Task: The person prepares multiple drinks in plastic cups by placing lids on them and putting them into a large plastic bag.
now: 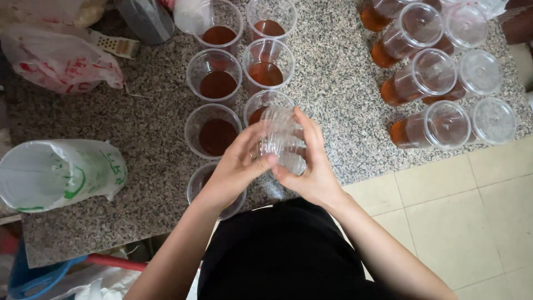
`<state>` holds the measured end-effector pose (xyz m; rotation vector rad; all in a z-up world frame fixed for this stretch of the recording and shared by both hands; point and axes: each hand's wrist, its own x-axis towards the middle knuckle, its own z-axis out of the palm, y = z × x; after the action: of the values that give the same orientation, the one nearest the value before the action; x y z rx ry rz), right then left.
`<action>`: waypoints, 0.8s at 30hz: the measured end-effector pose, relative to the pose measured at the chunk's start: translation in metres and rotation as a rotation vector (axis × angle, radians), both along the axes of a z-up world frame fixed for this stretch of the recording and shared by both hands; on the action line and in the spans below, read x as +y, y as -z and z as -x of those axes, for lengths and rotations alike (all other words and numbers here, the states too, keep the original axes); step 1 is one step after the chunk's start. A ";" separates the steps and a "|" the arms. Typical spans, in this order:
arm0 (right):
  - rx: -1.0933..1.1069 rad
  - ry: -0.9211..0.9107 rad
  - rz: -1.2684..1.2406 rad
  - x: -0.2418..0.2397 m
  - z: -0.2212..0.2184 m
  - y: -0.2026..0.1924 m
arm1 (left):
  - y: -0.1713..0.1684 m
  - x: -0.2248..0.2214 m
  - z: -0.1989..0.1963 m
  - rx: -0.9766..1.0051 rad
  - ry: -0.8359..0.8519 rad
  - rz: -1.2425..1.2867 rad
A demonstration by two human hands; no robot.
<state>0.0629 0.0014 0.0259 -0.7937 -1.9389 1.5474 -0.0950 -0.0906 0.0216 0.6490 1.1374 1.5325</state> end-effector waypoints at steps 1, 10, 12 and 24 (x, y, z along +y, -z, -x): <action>0.021 -0.012 0.024 -0.001 0.003 -0.003 | 0.003 -0.001 0.003 0.004 0.039 -0.008; 0.166 -0.038 0.315 0.001 0.005 0.007 | -0.017 -0.006 0.025 -0.038 0.116 -0.012; 0.170 -0.047 0.334 0.005 0.005 0.006 | -0.014 -0.005 0.030 -0.071 0.120 -0.017; 0.139 -0.028 0.351 0.031 0.026 0.000 | 0.017 -0.017 0.075 -0.029 -0.304 0.379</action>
<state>0.0369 0.0328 0.0255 -0.7765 -1.6074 1.9375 -0.1696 -0.1078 0.0050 0.2029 1.5055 1.5100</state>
